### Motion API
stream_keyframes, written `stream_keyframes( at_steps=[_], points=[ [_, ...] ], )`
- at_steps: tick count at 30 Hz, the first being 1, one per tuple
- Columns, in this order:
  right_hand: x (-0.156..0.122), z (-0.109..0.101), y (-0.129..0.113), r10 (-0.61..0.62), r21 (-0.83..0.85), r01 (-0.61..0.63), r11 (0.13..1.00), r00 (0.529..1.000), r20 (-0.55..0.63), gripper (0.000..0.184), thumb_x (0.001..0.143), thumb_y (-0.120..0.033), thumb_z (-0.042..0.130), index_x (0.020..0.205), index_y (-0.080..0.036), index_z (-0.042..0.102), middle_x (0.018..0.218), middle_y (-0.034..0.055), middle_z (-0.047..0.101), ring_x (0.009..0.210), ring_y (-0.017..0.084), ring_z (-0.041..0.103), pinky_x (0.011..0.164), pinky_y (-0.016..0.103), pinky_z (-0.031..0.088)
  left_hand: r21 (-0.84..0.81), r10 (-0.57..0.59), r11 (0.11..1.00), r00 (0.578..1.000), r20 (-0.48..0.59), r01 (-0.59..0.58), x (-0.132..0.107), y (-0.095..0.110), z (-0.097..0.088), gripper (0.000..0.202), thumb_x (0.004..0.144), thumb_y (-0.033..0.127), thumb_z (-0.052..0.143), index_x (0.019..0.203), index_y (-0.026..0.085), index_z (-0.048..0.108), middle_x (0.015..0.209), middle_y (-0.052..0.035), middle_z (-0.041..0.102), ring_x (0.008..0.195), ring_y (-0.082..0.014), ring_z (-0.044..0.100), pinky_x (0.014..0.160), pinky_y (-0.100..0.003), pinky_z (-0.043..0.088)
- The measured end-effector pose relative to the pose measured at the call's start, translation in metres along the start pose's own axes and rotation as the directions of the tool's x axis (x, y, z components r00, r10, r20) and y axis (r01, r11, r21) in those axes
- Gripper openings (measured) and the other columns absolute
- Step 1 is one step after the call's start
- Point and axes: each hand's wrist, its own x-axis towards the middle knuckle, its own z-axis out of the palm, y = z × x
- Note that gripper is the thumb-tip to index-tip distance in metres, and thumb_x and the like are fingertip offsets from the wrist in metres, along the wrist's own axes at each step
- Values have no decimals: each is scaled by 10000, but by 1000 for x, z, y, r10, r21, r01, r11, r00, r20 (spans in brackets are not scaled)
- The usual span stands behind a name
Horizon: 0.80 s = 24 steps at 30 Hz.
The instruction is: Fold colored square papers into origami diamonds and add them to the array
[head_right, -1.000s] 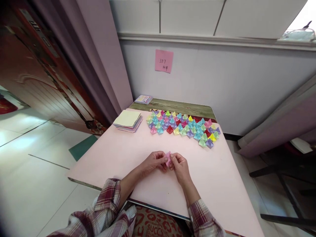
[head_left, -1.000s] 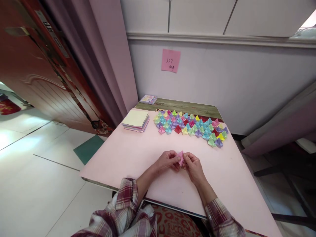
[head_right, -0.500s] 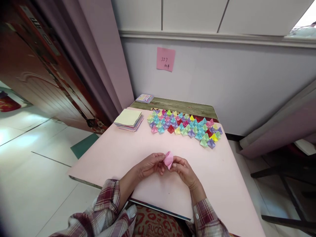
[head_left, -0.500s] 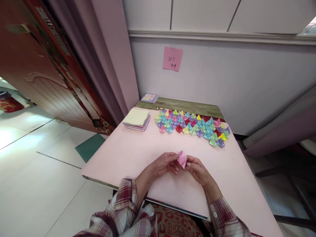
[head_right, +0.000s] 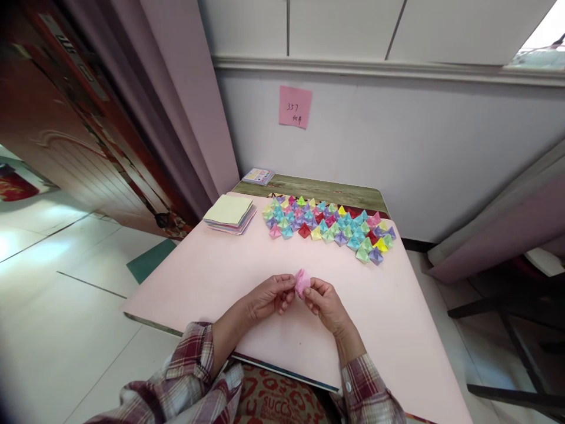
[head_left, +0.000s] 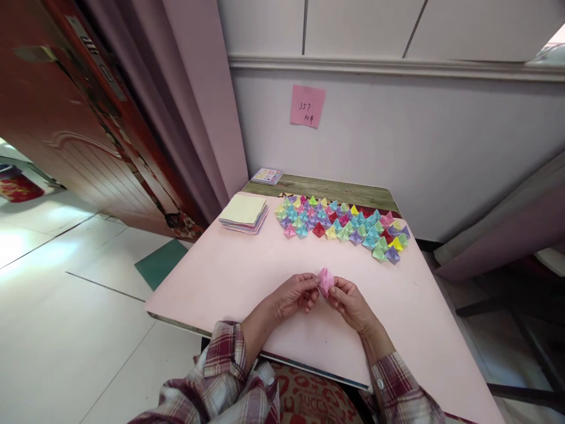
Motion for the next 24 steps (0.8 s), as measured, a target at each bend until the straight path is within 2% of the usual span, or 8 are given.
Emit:
stream_keyframes(
  at_steps=[5,9,13,18,24],
  points=[
    [-1,-2,2,1,11,-1,1000,1000,12,286,714,-399,800,813,-161,677,562,-47,501,427,41,265,392,200,144,-17,-23,1000,1000,2,23,-1,-1,4,333,759,441,727,793,147,574,534,46,557,371,-50,477,355,-157,325],
    [-2,-4,2,13,-7,-12,1000,1000,22,293,709,-412,802,816,-163,692,559,-44,495,441,52,272,409,204,172,-47,-48,998,998,37,50,-1,-3,5,310,769,417,723,825,144,589,548,37,573,369,-51,484,348,-155,324],
    [-4,-5,1,28,-58,-25,998,999,41,335,716,-474,782,845,-177,692,591,-11,556,479,95,386,455,233,296,-72,-68,995,995,73,73,-2,-4,5,281,772,366,730,883,137,610,581,23,601,382,-60,522,344,-152,342],
    [-8,0,-6,29,-52,-25,998,996,86,430,699,-553,765,886,-173,695,690,51,652,635,179,558,579,294,424,-104,-49,993,995,86,58,0,-6,5,237,785,336,719,856,130,628,575,13,602,392,-57,530,364,-150,367],
    [-11,6,-15,49,-7,-48,999,986,159,401,733,-558,731,887,-190,693,774,63,667,725,201,600,678,323,459,-87,-48,995,993,107,58,1,-6,2,257,781,348,724,868,129,622,610,-6,628,426,-85,581,387,-164,423]
  ],
)
